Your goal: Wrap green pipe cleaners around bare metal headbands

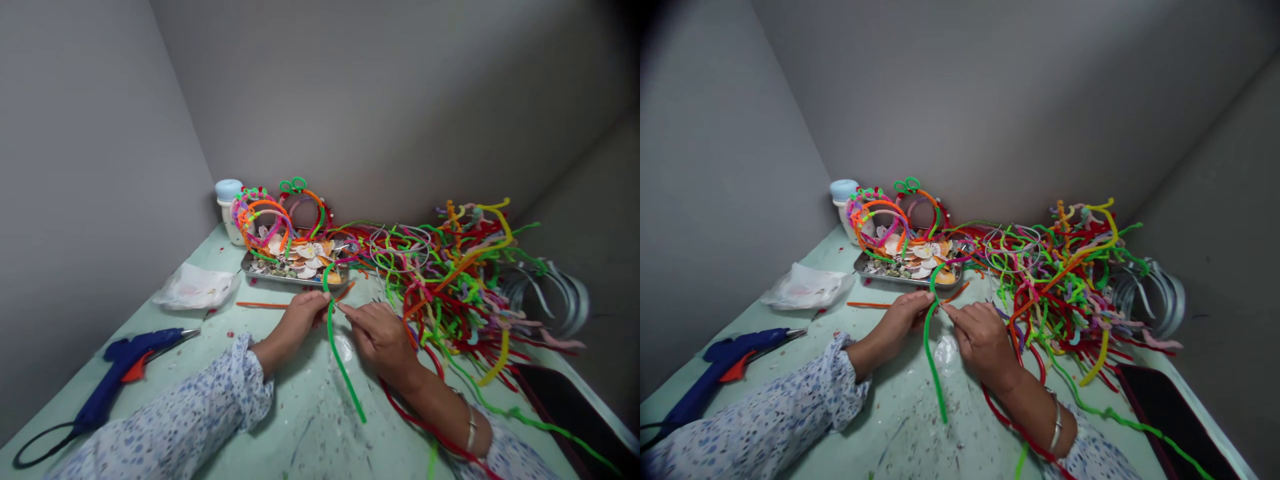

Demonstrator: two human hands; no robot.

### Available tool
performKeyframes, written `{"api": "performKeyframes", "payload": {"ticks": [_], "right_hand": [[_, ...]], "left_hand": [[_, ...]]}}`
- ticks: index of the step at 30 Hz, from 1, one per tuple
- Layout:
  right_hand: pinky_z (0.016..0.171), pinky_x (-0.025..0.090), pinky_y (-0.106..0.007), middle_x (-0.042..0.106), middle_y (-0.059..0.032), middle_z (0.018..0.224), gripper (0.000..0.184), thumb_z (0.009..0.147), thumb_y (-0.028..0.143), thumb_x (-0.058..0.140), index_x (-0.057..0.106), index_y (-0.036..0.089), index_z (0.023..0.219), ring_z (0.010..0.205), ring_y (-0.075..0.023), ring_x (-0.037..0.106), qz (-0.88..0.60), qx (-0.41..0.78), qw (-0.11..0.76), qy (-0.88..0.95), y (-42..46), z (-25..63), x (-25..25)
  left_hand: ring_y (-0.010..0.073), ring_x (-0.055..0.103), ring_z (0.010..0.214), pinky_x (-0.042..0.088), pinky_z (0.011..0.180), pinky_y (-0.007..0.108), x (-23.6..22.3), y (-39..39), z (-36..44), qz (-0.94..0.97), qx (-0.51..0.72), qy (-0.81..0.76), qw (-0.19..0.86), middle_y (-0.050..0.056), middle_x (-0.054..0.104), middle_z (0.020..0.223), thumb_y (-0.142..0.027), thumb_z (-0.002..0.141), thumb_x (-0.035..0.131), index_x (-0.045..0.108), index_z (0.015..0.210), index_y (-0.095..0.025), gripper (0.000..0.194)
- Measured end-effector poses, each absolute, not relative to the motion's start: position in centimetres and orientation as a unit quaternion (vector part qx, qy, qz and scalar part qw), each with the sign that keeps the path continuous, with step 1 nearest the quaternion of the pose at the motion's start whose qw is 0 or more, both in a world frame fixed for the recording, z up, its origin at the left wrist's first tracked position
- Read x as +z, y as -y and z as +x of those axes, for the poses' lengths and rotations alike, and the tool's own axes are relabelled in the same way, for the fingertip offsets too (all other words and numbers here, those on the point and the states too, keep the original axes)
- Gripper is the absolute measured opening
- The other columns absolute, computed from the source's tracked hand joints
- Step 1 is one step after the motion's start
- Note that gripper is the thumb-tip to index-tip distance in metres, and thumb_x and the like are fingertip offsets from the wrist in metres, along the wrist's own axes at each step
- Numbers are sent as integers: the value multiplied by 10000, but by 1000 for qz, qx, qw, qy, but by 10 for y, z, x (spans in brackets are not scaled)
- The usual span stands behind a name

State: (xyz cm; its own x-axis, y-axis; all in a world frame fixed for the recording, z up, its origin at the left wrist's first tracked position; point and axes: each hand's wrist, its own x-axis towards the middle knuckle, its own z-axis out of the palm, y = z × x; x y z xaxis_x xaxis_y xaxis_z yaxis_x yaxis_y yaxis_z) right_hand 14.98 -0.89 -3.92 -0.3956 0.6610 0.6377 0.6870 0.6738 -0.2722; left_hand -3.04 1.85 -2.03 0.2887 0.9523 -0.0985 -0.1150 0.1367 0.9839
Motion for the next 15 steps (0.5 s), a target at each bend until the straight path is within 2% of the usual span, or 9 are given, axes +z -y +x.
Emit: {"api": "performKeyframes", "payload": {"ticks": [3, 6, 9, 15], "right_hand": [[719, 418, -341, 660, -29, 799, 339, 911, 116, 457, 637, 223, 1177, 762, -182, 580, -415, 46, 416, 808, 8, 150, -42], [732, 445, -335, 683, -20, 843, 325, 918, 144, 479, 645, 267, 1169, 788, -179, 607, -428, 91, 446, 781, 6, 151, -44], [734, 463, -333, 693, -24, 854, 309, 917, 163, 497, 656, 274, 1157, 799, -183, 621, -433, 107, 457, 770, 6, 150, -44], [746, 468, -344, 709, -24, 886, 322, 899, 142, 514, 654, 277, 1156, 820, -188, 627, -422, 106, 452, 778, 8, 149, -43]], "left_hand": [[92, 378, 514, 264, 504, 250, -22, -19, -32, 500, 432, -375, 650, -13, 484, 595, -282, 777, 520, 537, 641, -165, 180], [84, 387, 520, 264, 505, 239, -23, -18, -32, 489, 429, -379, 658, -14, 512, 635, -265, 747, 578, 594, 730, -157, 110], [76, 383, 528, 257, 512, 229, -24, -18, -31, 483, 432, -387, 656, -26, 509, 647, -303, 743, 651, 629, 815, -157, 165], [70, 402, 568, 287, 539, 221, -30, -18, -30, 464, 451, -356, 675, -15, 526, 692, -327, 741, 709, 655, 822, -156, 197]]}}
